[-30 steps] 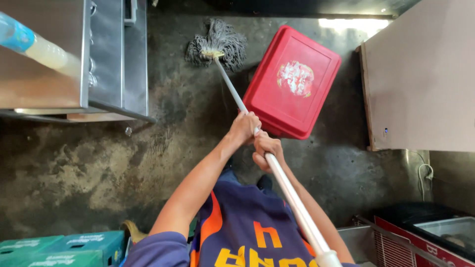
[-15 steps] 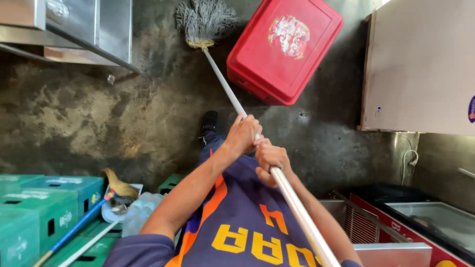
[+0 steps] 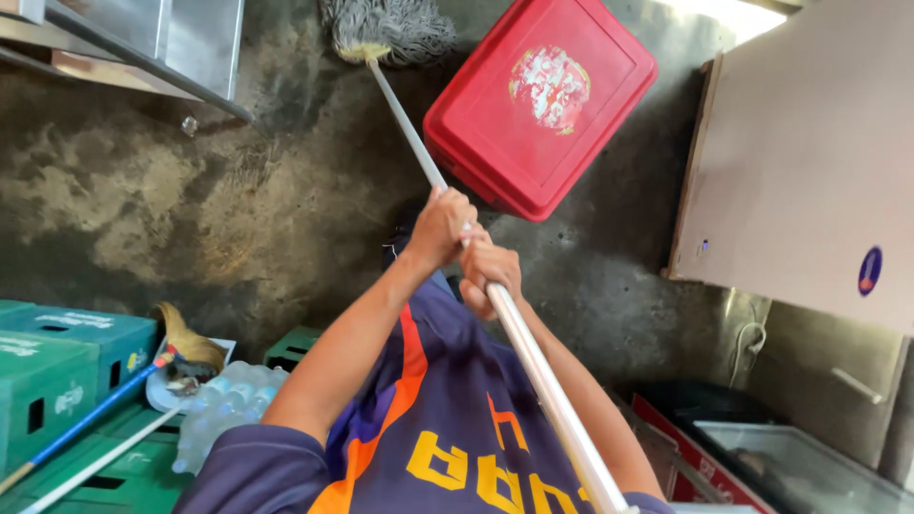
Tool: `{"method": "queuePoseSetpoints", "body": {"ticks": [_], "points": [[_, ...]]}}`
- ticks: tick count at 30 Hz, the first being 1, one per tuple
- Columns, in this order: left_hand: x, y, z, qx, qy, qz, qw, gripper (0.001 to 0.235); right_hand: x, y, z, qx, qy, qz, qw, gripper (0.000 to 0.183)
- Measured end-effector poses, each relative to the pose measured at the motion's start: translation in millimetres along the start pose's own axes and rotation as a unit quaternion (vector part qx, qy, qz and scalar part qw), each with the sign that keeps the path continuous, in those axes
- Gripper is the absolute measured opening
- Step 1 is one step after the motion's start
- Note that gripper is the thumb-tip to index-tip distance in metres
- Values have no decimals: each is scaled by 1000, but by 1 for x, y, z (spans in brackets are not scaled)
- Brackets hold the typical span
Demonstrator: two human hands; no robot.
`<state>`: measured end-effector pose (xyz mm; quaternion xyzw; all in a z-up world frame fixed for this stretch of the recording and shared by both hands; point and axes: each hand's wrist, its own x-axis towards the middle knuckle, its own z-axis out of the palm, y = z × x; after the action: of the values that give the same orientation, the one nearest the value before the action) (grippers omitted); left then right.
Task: The person is sweeping and then mopping the floor in a commercial kitchen or storage area.
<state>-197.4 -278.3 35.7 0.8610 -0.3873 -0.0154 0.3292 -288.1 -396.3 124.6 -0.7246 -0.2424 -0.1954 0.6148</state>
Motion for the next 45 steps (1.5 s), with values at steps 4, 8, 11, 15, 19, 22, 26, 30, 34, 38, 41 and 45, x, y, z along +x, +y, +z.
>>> {"method": "queuePoseSetpoints", "body": {"ticks": [4, 8, 11, 15, 19, 22, 26, 30, 34, 38, 41, 45], "points": [[37, -30, -15, -33, 59, -25, 997, 18, 41, 38, -10, -5, -35, -7, 999, 23], [73, -67, -29, -51, 64, -41, 996, 22, 93, 61, -12, 9, -59, -1, 998, 23], [92, -114, -14, -31, 84, -19, 996, 20, 109, 100, -8, 18, -62, 1, 998, 23], [138, -151, -24, -24, 119, -11, 993, 20, 146, 148, -13, 17, -62, 12, 998, 22], [186, -200, -35, -46, 121, -27, 991, 22, 197, 192, -18, 39, -52, 23, 998, 21], [202, -233, -38, -38, 133, -34, 990, 21, 219, 221, -13, 45, -88, 34, 995, 24], [210, -267, -41, 4, 173, -22, 985, 20, 235, 236, 0, 53, -116, 64, 990, 27], [176, -258, -11, 24, 165, -32, 986, 21, 207, 221, 0, 47, -113, 60, 991, 28], [167, -206, 4, 18, 170, -18, 985, 22, 169, 192, -29, 34, -130, 53, 990, 30], [139, -123, 9, -21, 213, -28, 976, 21, 122, 151, -61, 67, -171, 102, 978, 30], [114, -73, 29, 1, 201, -63, 978, 21, 81, 130, -86, 78, -211, 107, 969, 29], [84, -7, 54, 15, 174, -65, 983, 20, 32, 84, -121, 63, -243, 66, 966, 29]]}}
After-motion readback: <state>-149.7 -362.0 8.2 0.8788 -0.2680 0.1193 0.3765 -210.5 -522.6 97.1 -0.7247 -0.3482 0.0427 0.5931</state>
